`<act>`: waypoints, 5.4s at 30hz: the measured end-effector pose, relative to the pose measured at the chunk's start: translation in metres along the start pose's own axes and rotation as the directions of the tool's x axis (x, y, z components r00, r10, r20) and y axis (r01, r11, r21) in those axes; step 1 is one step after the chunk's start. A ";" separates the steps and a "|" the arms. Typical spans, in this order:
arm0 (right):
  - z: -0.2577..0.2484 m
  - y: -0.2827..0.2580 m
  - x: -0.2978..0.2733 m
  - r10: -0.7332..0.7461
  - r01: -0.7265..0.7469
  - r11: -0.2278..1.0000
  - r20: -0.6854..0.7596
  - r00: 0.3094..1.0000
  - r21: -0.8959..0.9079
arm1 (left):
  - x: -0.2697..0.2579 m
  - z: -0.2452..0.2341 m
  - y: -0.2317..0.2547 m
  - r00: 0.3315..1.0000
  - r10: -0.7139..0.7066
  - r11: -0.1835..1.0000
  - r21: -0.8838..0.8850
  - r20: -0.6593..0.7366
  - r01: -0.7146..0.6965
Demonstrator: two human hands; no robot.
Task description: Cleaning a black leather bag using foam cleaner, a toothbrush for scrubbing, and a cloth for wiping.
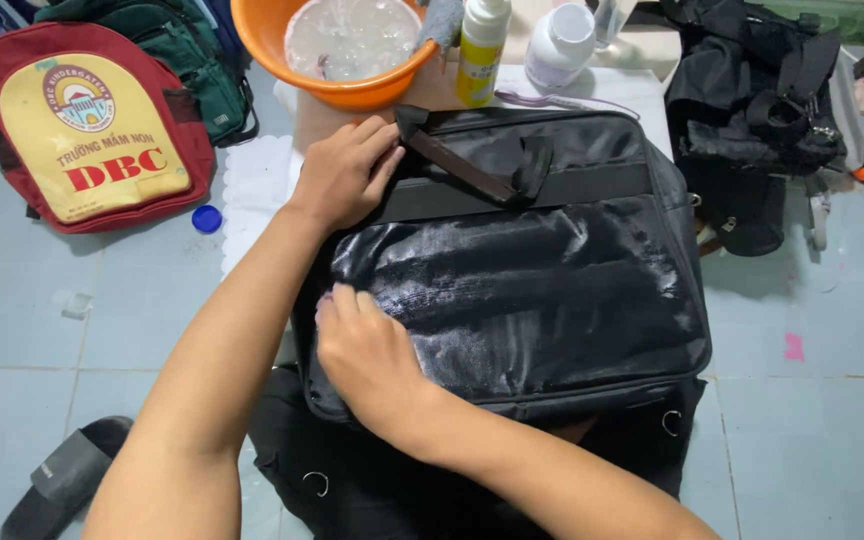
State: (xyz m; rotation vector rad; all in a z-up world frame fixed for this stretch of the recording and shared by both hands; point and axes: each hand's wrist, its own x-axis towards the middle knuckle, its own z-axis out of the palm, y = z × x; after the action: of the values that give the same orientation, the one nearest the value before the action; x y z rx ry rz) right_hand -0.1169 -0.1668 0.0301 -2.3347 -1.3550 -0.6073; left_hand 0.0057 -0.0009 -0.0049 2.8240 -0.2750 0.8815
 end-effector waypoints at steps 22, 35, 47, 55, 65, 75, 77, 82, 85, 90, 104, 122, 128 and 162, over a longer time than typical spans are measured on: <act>-0.063 0.015 -0.037 0.126 -0.166 0.829 0.110 0.986 0.534 | 0.005 -0.017 0.004 0.996 0.088 0.994 -0.060 -0.016 -0.089; -0.120 0.097 -0.102 0.520 -0.517 0.854 0.055 0.852 -0.063 | 0.005 -0.013 0.006 0.998 0.044 0.998 -0.051 0.041 -0.042; -0.121 0.087 -0.077 0.292 -0.296 0.911 0.059 0.955 0.288 | 0.004 -0.012 0.004 0.996 0.034 0.995 -0.095 0.084 -0.026; -0.131 0.170 -0.148 0.593 -0.527 0.719 0.005 0.805 -0.453 | 0.003 -0.003 0.000 0.997 0.030 0.998 -0.061 0.074 -0.026; -0.046 -0.010 -0.051 0.033 -0.070 0.897 0.092 0.995 0.436 | 0.003 -0.008 0.002 0.995 0.014 0.997 -0.080 0.099 -0.006; -0.152 0.189 -0.141 0.698 -0.669 0.714 0.127 0.705 -0.207 | 0.004 -0.004 0.003 0.995 -0.006 0.996 -0.084 0.098 0.014; -0.134 0.190 -0.125 0.631 -0.609 0.768 0.066 0.773 -0.199 | 0.003 -0.002 0.000 0.995 -0.004 0.997 -0.071 0.099 0.011; -0.065 0.109 -0.044 0.428 -0.418 0.900 -0.065 0.901 0.122 | 0.000 0.002 0.000 0.992 -0.022 0.999 -0.044 0.126 0.028; -0.046 0.037 -0.021 0.147 -0.164 0.886 0.072 0.986 0.433 | 0.000 0.000 -0.002 0.992 -0.009 0.999 -0.038 0.128 0.014; -0.081 0.054 -0.049 0.169 -0.263 0.756 0.209 0.963 0.599 | -0.001 0.000 -0.002 0.997 0.006 0.998 -0.069 0.083 0.000; -0.012 0.088 0.008 0.264 -0.265 0.964 0.043 0.963 0.020 | -0.009 0.032 -0.019 0.990 -0.064 0.998 0.028 0.125 0.061; 0.067 0.059 0.034 -0.076 0.063 0.965 0.043 0.996 0.254 | -0.010 0.040 -0.027 0.989 -0.041 0.999 0.031 0.145 0.037; 0.025 0.079 0.012 -0.250 0.144 0.867 0.167 0.954 0.476 | -0.007 0.035 -0.024 0.974 -0.042 0.999 0.027 0.225 0.037; 0.016 0.124 0.031 -0.613 0.622 0.765 -0.109 0.782 0.165 | -0.001 0.024 -0.016 0.977 -0.066 0.998 -0.009 0.203 0.069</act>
State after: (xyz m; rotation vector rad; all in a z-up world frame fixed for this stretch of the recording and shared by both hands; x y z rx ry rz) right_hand 0.0088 -0.1940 0.0208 -1.6727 -2.0754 -0.6657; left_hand 0.0215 0.0094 -0.0264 2.8920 -0.2100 0.5748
